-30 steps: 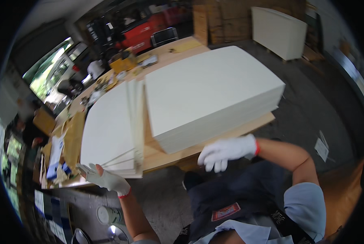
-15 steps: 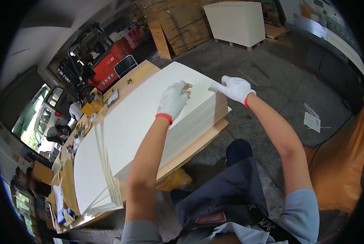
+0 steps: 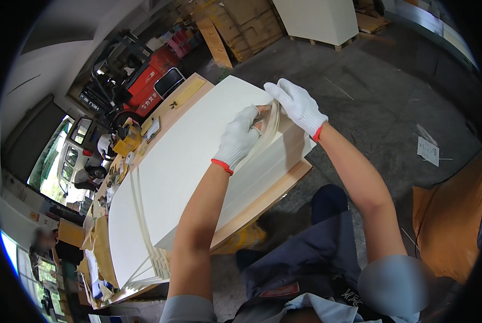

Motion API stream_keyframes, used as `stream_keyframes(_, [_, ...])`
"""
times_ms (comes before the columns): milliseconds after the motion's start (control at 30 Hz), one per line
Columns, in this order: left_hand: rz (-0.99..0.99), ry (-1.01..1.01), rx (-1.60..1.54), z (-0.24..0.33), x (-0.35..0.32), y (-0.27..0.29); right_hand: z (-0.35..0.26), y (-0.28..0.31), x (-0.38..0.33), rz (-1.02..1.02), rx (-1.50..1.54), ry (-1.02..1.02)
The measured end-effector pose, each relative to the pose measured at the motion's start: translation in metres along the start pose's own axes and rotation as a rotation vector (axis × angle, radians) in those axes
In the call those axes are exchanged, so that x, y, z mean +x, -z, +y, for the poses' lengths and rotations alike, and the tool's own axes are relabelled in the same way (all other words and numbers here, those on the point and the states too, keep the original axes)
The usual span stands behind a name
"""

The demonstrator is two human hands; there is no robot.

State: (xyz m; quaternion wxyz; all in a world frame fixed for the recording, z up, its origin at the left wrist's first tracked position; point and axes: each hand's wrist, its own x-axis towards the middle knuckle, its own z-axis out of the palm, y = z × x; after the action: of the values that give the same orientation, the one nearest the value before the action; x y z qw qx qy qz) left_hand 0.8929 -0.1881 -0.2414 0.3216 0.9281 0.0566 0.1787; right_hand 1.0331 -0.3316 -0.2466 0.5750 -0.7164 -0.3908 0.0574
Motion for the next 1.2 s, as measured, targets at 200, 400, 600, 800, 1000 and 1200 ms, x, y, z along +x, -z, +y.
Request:
stream_keyframes(200, [0.006,0.047,-0.262,0.000,0.003,-0.003,0.012,-0.011,-0.005,0.176,0.031,0.077])
stream_keyframes(400, [-0.015,0.067,-0.198,0.008,0.003,-0.002,0.019,-0.013,-0.007,0.218,0.056,0.108])
stream_keyframes(600, [0.018,0.044,-0.236,0.005,0.003,-0.001,0.019,-0.014,-0.009,0.207,0.076,0.087])
stream_keyframes(800, [0.183,-0.033,-0.138,0.007,-0.004,-0.005,0.012,-0.013,-0.013,0.192,0.039,0.073])
stream_keyframes(1000, [-0.001,0.148,-0.078,0.017,-0.003,-0.001,0.021,-0.015,-0.009,0.240,0.010,0.116])
stream_keyframes(1200, [0.045,0.090,-0.147,0.009,-0.002,-0.006,0.020,-0.015,-0.010,0.248,0.011,0.117])
